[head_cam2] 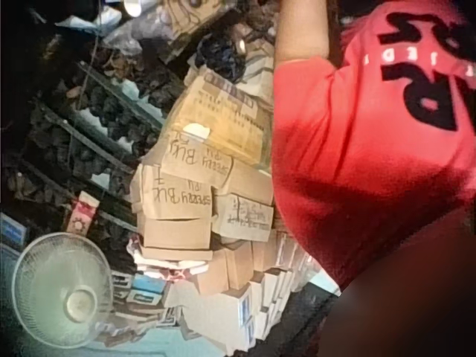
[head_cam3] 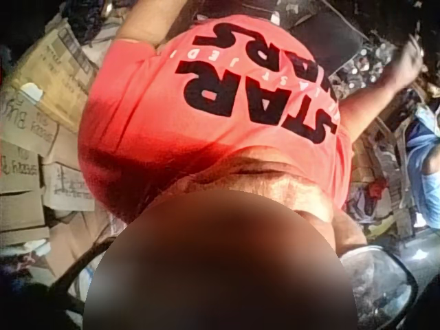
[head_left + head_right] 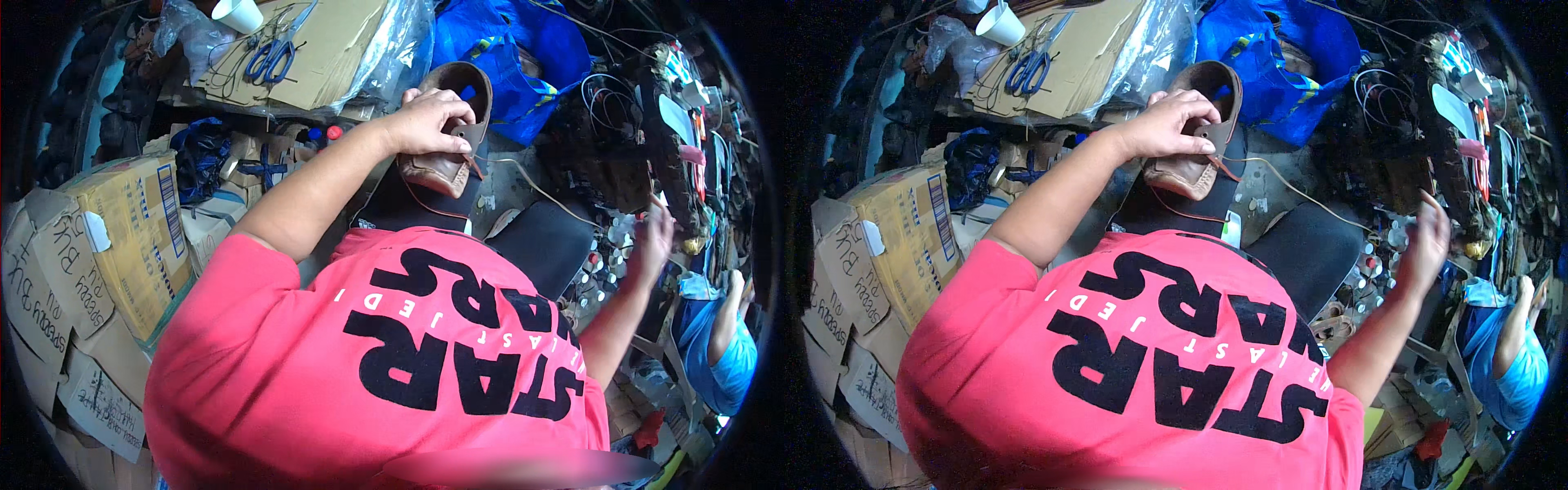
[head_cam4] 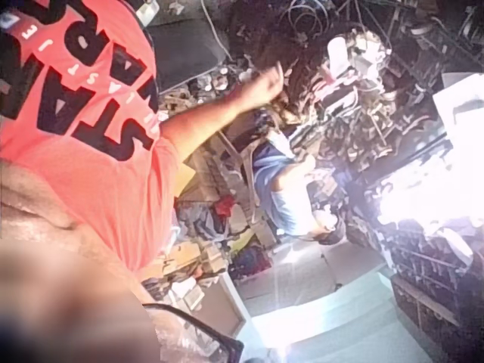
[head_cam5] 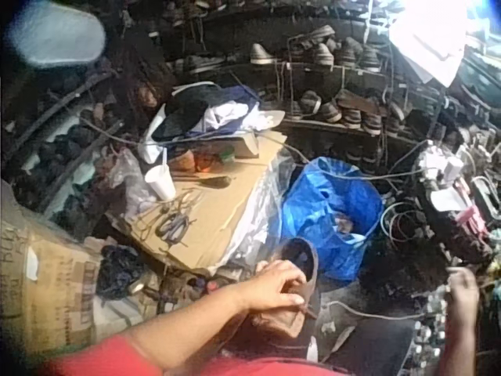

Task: The recorder is hand-stitching a leather shoe upper using a needle and thread.

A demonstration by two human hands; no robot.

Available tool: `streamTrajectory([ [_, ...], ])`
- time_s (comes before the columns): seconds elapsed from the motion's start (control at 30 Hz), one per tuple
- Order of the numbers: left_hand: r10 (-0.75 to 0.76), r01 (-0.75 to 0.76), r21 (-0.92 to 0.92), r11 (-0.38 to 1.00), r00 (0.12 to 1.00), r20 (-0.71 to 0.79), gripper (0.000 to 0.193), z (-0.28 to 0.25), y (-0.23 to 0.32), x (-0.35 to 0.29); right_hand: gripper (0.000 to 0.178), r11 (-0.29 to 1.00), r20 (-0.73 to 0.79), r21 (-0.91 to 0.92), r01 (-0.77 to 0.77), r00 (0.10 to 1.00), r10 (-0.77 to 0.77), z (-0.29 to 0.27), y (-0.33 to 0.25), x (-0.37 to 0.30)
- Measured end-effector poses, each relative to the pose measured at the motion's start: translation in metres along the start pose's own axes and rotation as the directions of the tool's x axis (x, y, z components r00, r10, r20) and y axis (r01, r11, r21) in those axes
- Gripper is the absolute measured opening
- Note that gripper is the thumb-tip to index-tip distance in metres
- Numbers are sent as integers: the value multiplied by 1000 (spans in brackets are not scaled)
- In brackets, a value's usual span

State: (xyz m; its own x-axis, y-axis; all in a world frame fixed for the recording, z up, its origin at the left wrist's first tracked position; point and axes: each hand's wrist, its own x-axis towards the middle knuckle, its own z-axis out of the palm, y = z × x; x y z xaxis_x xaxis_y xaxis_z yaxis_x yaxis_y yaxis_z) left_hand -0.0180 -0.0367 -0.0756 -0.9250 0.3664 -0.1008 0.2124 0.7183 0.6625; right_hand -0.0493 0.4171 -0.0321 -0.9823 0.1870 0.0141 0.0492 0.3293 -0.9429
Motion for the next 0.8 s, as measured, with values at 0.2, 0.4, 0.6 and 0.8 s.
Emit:
streamTrajectory([
  [0.2,42,-40,-12,999,990,131,58,-14,3,0,18,910,611,-50,411,733,-298,163,-34,-57],
  [0.4,13,-5,-61,998,990,140,61,-17,2,-2,16,910,703,-76,408,669,-241,200,-39,-67],
  [0.6,84,-71,-75,995,979,184,63,-25,3,-3,16,933,701,-61,354,681,-212,203,-35,-68],
  [0.8,128,-139,70,988,983,133,62,-26,14,-7,17,896,743,-205,394,659,-119,203,-48,-67],
])
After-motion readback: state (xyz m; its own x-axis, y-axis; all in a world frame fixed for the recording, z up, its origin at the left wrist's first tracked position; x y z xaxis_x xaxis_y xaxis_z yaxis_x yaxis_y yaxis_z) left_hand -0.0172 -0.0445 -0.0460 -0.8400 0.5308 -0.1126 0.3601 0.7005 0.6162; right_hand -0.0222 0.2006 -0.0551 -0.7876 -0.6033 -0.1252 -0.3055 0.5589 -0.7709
